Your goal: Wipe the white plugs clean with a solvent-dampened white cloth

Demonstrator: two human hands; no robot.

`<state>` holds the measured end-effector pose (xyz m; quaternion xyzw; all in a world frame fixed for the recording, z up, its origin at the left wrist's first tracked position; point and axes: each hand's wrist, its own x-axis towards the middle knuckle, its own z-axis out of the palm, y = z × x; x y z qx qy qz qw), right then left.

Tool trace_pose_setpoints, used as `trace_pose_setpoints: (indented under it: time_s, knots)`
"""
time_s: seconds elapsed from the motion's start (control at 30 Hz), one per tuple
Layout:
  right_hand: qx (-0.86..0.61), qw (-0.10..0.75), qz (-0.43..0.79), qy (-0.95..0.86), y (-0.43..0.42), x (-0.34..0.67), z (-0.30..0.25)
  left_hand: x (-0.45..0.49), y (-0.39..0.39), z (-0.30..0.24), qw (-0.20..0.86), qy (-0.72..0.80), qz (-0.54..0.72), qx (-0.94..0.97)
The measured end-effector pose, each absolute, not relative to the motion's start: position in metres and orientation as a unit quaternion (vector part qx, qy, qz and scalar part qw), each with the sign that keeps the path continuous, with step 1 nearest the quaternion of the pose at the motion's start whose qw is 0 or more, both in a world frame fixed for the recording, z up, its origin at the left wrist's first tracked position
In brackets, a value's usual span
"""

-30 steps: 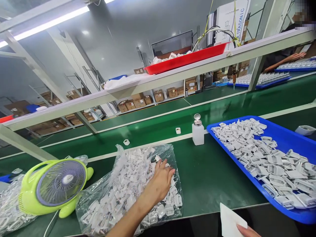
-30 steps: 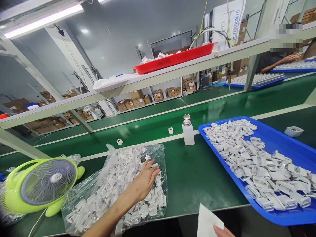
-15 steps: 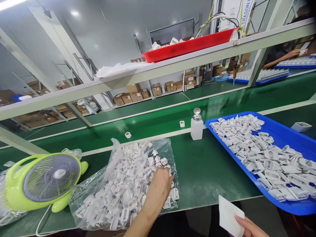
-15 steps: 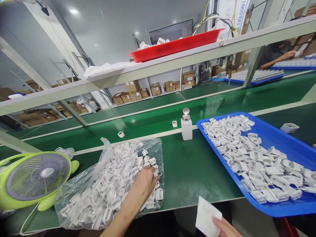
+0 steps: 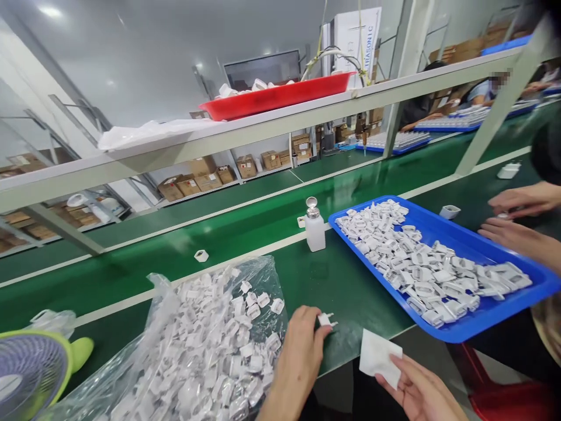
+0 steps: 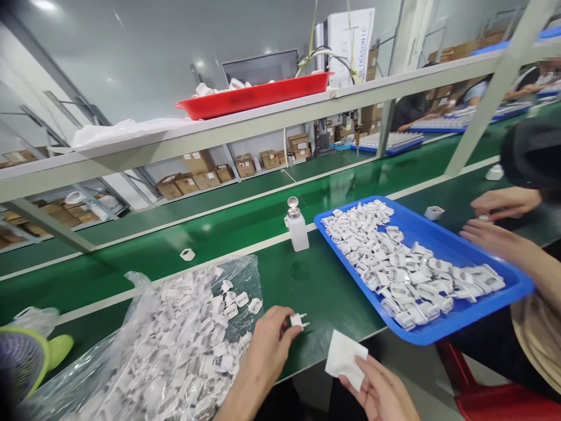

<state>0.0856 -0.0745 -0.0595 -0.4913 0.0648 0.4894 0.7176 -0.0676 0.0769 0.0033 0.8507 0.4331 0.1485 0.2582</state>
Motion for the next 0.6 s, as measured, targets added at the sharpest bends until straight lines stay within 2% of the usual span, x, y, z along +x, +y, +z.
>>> trace_pose_setpoints:
  time_s: [0.1, 0.2, 0.3, 0.43, 0.6]
  knots:
    - [-0.544, 0.711, 0.444, -0.016, -0.071, 0.091, -0.064, -0.054, 0.062, -0.014, 0.318, 0.388, 0.145, 0.853]
    - [-0.688, 0.628, 0.315, -0.183, -0.070, 0.099, -0.075, -0.055, 0.059, -0.027, 0.366, 0.377, 0.153, 0.837]
    - [-0.760, 0.565, 0.206, -0.247, -0.070, 0.103, -0.085, -0.062, 0.061, -0.032, 0.388, 0.398, 0.153, 0.817]
    - [-0.745, 0.537, 0.090, -0.385, -0.064, 0.095, -0.091, -0.069, 0.061, -0.036, 0.388, 0.406, 0.147, 0.815]
    - [-0.625, 0.438, 0.014, -0.647, -0.055, 0.078, -0.106, -0.069, 0.060, -0.046, 0.382, 0.346, 0.201, 0.833]
